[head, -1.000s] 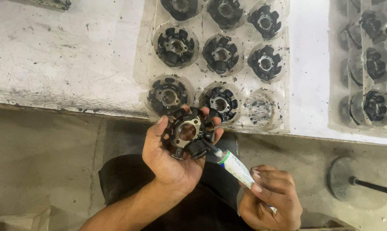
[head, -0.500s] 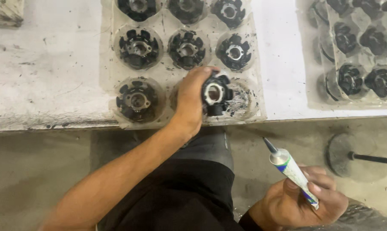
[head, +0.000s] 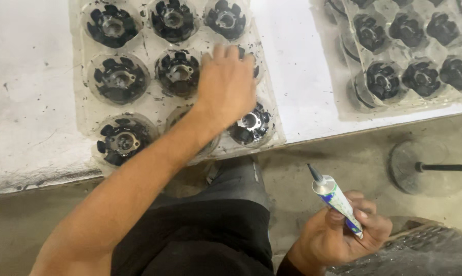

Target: The person picks rotor hubs with black rubber vanes from a plastic tray one at a time and squeezes adhesive from a tube onto each hub's surface, then places the hub back into the tray. At the end the person wipes their hands with a gray cloth.

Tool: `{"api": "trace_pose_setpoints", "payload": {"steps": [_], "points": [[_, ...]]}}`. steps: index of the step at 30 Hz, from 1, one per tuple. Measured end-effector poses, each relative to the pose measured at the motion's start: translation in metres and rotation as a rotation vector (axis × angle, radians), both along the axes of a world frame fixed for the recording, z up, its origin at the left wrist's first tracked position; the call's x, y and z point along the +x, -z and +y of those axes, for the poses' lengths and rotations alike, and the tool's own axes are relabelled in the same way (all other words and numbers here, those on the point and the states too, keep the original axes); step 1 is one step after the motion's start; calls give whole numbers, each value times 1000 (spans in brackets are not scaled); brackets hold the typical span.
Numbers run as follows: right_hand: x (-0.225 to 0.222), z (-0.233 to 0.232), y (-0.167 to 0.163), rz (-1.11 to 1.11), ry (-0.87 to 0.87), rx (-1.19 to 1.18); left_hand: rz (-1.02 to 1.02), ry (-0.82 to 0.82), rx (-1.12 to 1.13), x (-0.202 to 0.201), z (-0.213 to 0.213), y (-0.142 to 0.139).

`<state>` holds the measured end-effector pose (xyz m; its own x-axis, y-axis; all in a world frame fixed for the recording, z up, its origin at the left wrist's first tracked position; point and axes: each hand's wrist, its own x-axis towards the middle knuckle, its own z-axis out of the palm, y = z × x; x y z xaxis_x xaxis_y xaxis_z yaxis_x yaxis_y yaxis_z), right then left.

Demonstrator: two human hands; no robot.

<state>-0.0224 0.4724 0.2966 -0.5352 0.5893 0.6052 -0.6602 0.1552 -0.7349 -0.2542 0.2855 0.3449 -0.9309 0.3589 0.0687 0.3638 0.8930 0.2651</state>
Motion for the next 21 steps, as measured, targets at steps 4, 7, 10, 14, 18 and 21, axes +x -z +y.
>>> {"api": "trace_pose_setpoints", "payload": {"steps": [4,7,10,14,18,21], "points": [[1,-1,-7,-12,-131,-389,30,-9,-97,-23,-1,3],[-3,0,-9,-105,-195,-614,37,-13,-14,-22,-3,-2],[-7,3,-6,-160,-283,-724,-154,-59,211,-4,-11,-21],[-9,2,2,-147,-408,-750,-415,-5,607,63,-42,-48],[-10,-9,8,-160,-518,-715,-526,11,961,141,-80,-63],[-9,-23,6,-194,-613,-676,-191,157,1412,173,-93,-62]]}}
